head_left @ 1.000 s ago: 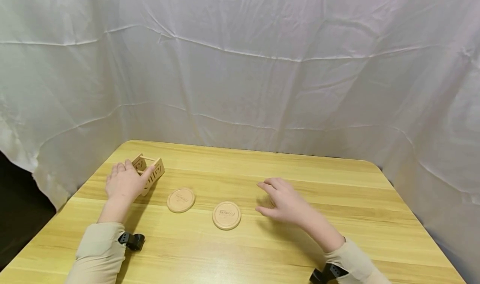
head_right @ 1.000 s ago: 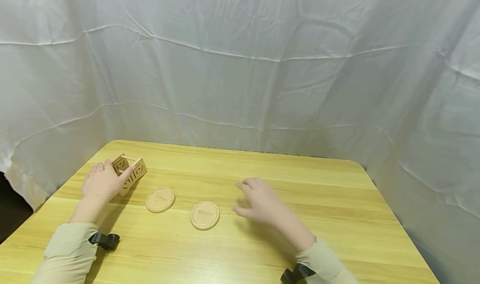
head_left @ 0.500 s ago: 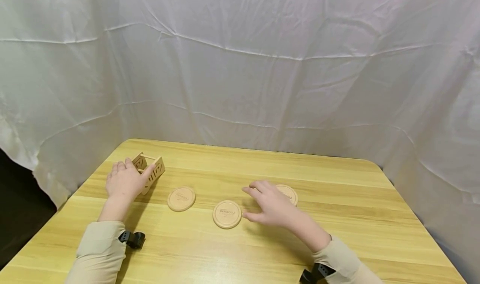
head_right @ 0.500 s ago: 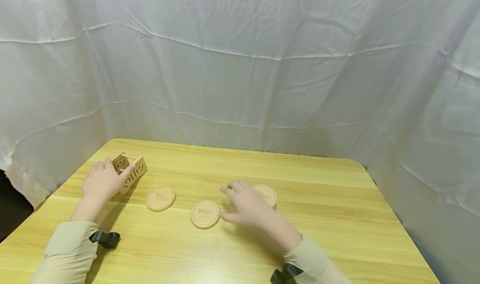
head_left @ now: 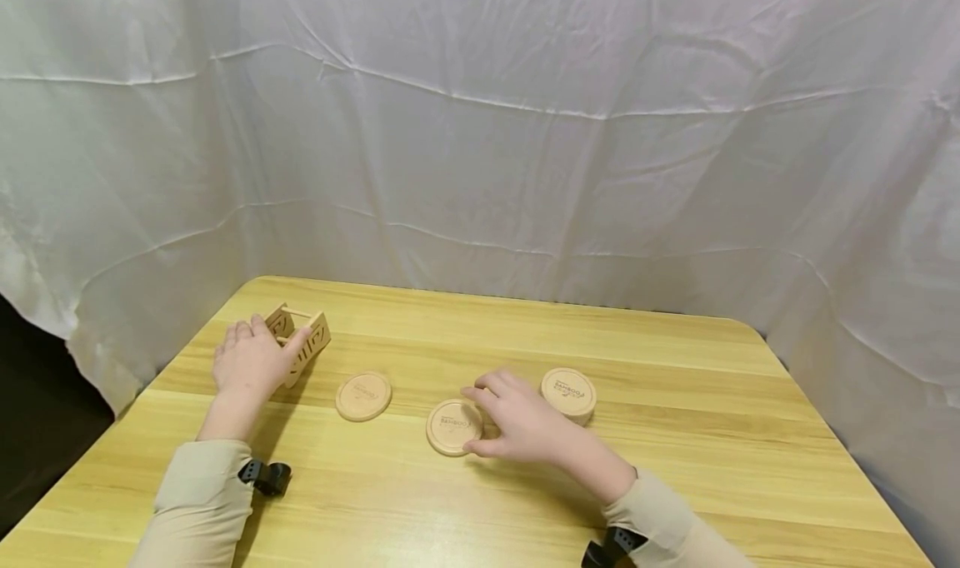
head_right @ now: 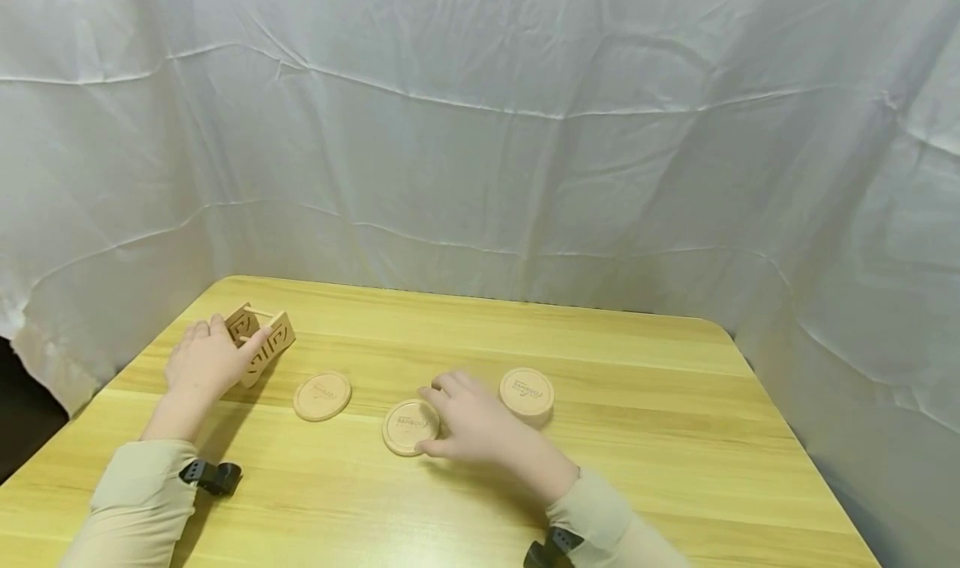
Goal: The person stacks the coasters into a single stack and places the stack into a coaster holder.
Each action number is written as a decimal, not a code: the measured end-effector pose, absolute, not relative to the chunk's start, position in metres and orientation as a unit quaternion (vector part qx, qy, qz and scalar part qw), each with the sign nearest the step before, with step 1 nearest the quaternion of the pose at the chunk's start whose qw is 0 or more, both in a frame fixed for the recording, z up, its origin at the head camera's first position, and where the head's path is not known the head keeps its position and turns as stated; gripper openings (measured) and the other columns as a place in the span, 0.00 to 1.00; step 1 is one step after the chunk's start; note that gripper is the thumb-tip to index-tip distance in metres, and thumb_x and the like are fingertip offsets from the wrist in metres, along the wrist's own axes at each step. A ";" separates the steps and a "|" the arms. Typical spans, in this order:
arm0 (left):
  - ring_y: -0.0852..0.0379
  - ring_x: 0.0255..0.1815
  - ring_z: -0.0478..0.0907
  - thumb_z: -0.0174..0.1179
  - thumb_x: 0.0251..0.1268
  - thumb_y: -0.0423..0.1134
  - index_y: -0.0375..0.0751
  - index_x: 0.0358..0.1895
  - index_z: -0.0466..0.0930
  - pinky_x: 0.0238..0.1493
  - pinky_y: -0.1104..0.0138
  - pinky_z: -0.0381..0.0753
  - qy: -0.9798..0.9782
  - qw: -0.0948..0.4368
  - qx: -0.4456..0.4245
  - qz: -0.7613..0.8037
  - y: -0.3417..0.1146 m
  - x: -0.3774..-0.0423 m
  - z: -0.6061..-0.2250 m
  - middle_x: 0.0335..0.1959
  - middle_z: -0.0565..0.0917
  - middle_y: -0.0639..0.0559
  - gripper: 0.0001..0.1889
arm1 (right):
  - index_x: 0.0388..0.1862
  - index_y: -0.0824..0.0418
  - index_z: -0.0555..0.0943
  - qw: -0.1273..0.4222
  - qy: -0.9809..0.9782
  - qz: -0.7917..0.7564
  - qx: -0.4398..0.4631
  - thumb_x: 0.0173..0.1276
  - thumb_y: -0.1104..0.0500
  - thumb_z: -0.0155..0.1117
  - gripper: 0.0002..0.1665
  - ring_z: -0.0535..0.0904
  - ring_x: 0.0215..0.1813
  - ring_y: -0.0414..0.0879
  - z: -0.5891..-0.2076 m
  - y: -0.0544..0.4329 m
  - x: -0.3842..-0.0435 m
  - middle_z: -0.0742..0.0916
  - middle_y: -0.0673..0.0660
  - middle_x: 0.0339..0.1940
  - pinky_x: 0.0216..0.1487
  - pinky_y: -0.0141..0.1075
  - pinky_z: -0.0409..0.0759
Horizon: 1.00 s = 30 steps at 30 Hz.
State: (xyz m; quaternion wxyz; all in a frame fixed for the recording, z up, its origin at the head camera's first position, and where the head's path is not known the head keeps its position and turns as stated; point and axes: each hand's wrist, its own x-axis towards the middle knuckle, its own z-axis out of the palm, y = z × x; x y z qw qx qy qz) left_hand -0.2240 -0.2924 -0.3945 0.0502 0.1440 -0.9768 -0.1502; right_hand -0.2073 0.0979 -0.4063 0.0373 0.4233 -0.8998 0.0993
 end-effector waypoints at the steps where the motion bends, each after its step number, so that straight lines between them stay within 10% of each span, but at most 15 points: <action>1: 0.20 0.72 0.46 0.30 0.67 0.74 0.16 0.72 0.41 0.71 0.33 0.51 -0.977 0.051 0.143 -0.149 -0.292 -0.224 -0.395 0.70 0.49 0.14 0.57 | 0.69 0.56 0.70 0.036 -0.900 0.096 0.424 0.60 0.34 0.65 0.45 0.72 0.63 0.47 -0.407 0.097 -0.207 0.78 0.54 0.60 0.65 0.44 0.75; 30: 0.20 0.72 0.47 0.31 0.67 0.74 0.16 0.72 0.42 0.70 0.33 0.52 -0.978 0.058 0.140 -0.145 -0.292 -0.224 -0.395 0.69 0.50 0.13 0.57 | 0.70 0.55 0.70 -0.036 -0.907 0.064 0.414 0.59 0.32 0.65 0.46 0.70 0.64 0.45 -0.414 0.074 -0.209 0.77 0.52 0.61 0.69 0.43 0.71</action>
